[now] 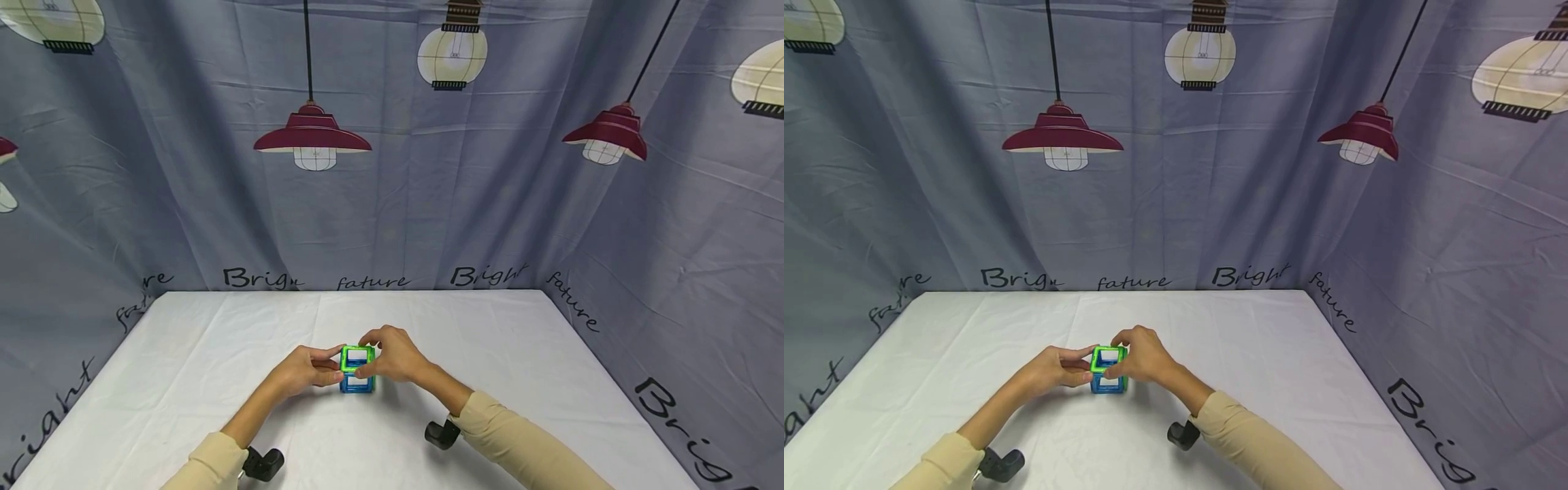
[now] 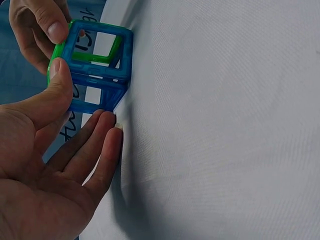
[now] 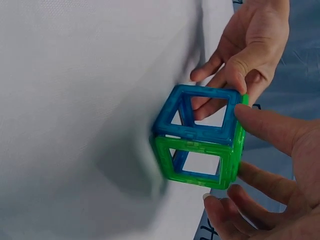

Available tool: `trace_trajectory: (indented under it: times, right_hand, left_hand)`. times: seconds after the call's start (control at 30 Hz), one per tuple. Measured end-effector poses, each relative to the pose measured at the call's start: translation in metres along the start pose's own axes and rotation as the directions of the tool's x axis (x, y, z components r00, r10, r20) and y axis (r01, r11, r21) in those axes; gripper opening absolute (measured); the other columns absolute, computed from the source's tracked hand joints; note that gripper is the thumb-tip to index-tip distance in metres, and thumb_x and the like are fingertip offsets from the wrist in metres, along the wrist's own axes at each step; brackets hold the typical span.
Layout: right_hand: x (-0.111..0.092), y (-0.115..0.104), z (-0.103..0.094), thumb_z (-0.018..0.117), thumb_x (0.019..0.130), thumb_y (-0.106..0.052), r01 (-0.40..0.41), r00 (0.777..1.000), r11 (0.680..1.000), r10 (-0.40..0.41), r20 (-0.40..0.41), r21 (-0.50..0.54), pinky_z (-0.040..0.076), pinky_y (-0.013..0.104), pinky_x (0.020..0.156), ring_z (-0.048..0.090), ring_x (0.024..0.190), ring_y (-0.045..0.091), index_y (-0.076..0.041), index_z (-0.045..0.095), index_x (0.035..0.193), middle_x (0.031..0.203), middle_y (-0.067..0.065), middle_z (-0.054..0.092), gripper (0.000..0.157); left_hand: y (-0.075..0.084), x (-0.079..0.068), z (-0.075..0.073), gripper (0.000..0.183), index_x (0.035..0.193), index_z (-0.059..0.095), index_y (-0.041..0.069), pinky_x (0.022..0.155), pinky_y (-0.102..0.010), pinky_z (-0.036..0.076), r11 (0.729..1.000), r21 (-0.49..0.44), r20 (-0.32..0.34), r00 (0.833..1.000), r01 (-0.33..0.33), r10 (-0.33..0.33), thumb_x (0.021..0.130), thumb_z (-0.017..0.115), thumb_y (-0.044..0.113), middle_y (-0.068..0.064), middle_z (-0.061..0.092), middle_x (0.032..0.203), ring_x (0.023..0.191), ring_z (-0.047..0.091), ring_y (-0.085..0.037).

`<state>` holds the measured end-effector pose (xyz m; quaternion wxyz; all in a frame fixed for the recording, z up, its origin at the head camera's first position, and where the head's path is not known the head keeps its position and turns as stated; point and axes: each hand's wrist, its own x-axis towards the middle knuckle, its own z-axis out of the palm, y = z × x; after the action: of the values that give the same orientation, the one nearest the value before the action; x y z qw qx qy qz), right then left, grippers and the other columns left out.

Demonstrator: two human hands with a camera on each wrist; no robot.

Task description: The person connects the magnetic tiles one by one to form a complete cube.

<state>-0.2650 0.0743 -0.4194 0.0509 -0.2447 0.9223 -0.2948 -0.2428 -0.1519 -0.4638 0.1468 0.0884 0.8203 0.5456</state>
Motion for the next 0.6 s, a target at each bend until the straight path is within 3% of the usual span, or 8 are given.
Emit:
trace_trajectory:
  times: [0.43, 0.6]
  right_hand:
    - [-0.0015, 0.0005, 0.0021, 0.094, 0.069, -0.026, -0.023, 1.000, 0.999, 0.023, -0.008, 0.044, 0.051, 0.030, 0.075, 0.063, 0.102, 0.030, -0.008, 0.074, 0.113, 0.107, 0.005, 0.072, 0.052]
    - [-0.0012, 0.0000, 0.0032, 0.094, 0.069, -0.027, -0.050, 0.999, 0.998, 0.050, -0.009, 0.050, 0.051, 0.028, 0.075, 0.062, 0.097, 0.024, -0.007, 0.073, 0.114, 0.104, 0.004, 0.069, 0.054]
  left_hand:
    - [-0.0013, 0.0014, -0.0006, 0.067, 0.146, 0.054, 0.007, 0.087, -0.039, 0.060, 0.999, 0.026, 0.002, 1.000, 0.025, -0.025, 0.087, 0.082, 0.021, -0.016, 0.073, 0.119, 0.104, 0.070, -0.022]
    - [-0.0015, 0.0009, -0.0005, 0.067, 0.146, 0.054, 0.008, 0.087, -0.039, 0.060, 0.999, 0.031, -0.002, 0.999, 0.033, -0.033, 0.087, 0.081, 0.023, -0.017, 0.072, 0.121, 0.107, 0.070, -0.023]
